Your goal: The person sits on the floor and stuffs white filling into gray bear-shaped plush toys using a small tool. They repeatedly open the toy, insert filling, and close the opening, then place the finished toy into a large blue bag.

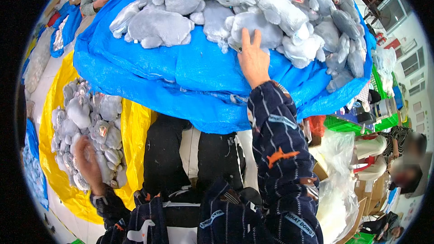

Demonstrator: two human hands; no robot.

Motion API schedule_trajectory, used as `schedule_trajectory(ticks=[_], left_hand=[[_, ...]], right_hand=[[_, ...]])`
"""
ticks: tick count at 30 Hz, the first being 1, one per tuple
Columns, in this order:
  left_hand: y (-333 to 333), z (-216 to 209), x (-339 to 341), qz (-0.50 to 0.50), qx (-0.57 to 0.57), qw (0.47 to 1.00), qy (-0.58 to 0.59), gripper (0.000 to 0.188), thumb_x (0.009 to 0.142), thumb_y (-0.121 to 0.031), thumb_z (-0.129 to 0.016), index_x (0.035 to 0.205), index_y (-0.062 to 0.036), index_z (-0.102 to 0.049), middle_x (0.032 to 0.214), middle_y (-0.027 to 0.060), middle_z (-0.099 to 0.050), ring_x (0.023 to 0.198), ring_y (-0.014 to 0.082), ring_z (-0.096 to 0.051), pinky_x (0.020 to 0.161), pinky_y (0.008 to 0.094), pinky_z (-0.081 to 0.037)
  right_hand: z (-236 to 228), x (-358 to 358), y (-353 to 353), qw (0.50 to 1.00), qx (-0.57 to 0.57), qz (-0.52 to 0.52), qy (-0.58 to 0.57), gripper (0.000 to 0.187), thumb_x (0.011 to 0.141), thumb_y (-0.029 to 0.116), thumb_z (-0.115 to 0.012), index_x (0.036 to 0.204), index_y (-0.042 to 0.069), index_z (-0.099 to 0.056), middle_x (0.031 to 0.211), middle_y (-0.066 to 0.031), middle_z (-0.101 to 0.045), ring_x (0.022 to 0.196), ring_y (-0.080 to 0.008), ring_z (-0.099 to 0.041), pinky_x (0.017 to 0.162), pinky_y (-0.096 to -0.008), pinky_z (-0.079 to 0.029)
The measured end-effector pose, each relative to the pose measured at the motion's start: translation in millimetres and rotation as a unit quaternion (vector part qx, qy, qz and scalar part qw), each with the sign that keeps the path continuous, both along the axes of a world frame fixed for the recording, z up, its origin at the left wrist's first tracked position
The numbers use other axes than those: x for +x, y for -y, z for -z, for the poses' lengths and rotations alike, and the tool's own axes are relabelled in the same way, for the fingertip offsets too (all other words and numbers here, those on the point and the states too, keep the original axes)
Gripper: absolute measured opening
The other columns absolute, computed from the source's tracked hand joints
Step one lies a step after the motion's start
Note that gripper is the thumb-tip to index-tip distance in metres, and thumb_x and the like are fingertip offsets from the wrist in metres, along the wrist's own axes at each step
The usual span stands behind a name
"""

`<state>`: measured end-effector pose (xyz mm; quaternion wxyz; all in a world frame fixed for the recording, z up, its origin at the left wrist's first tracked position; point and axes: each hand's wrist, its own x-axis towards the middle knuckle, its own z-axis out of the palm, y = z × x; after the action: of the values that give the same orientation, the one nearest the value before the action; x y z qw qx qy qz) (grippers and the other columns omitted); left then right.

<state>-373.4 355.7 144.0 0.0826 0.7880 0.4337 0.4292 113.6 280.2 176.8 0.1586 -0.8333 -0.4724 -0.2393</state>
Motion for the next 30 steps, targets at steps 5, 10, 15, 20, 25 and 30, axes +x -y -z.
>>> schedule_trajectory(ticks=[5, 10, 15, 20, 25, 30], left_hand=[[39, 5, 97, 0.274, -0.143, 0.949, 0.061, 0.023, 0.075, 0.004, -0.061, 0.098, -0.0003, -0.057, 0.089, 0.0124, -0.058, 0.078, 0.0232, -0.059, 0.071, 0.0301, -0.046], [51, 19, 123, 0.413, -0.402, 0.797, 0.178, 0.029, 0.078, 0.0, -0.062, 0.107, -0.0002, -0.056, 0.1, 0.01, -0.057, 0.084, 0.0166, -0.057, 0.076, 0.0289, -0.046], [78, 21, 152, 0.454, -0.505, 0.664, 0.313, 0.08, 0.077, -0.005, -0.068, 0.14, -0.0049, -0.018, 0.135, 0.0098, -0.035, 0.122, 0.0194, -0.038, 0.099, 0.0347, -0.035], [98, 50, 122, 0.362, -0.628, 0.56, 0.401, 0.068, 0.081, -0.01, -0.066, 0.136, -0.0008, -0.026, 0.127, 0.0099, -0.046, 0.12, 0.0191, -0.043, 0.101, 0.0356, -0.034], [97, 58, 101, 0.338, -0.633, 0.538, 0.441, 0.055, 0.088, -0.015, -0.057, 0.134, -0.0021, -0.029, 0.13, 0.0089, -0.041, 0.119, 0.0171, -0.042, 0.1, 0.0327, -0.035], [85, 69, 98, 0.293, -0.613, 0.549, 0.487, 0.039, 0.092, -0.011, -0.05, 0.129, -0.006, -0.04, 0.121, 0.004, -0.048, 0.109, 0.012, -0.048, 0.093, 0.0279, -0.04]], right_hand=[[-6, 49, -8, 0.995, 0.073, -0.021, 0.068, 0.048, 0.07, 0.014, -0.067, 0.113, 0.011, -0.046, 0.103, -0.0137, -0.053, 0.075, -0.0376, -0.06, 0.062, -0.0455, -0.049], [-67, -12, 43, 0.931, 0.343, -0.084, -0.089, 0.028, 0.071, 0.007, -0.062, 0.098, 0.0, -0.058, 0.078, -0.011, -0.06, 0.072, -0.0169, -0.058, 0.064, -0.0299, -0.046], [-56, -130, 120, 0.802, 0.39, -0.072, -0.446, 0.031, 0.077, 0.008, -0.056, 0.106, -0.002, -0.055, 0.088, -0.004, -0.061, 0.076, -0.0132, -0.056, 0.068, -0.0253, -0.045], [41, -182, 147, 0.572, 0.34, -0.034, -0.746, 0.01, 0.082, 0.008, -0.053, 0.091, 0.003, -0.052, 0.069, -0.0003, -0.052, 0.054, -0.0091, -0.047, 0.049, -0.0236, -0.039], [67, -209, 165, 0.481, 0.244, -0.016, -0.842, 0.008, 0.083, 0.008, -0.053, 0.078, 0.008, -0.047, 0.058, 0.0042, -0.038, 0.046, -0.0049, -0.034, 0.043, -0.0218, -0.028], [69, -212, 176, 0.519, 0.154, -0.035, -0.84, 0.008, 0.081, 0.006, -0.056, 0.081, 0.007, -0.048, 0.059, 0.0044, -0.04, 0.048, -0.0049, -0.034, 0.044, -0.0217, -0.028]])
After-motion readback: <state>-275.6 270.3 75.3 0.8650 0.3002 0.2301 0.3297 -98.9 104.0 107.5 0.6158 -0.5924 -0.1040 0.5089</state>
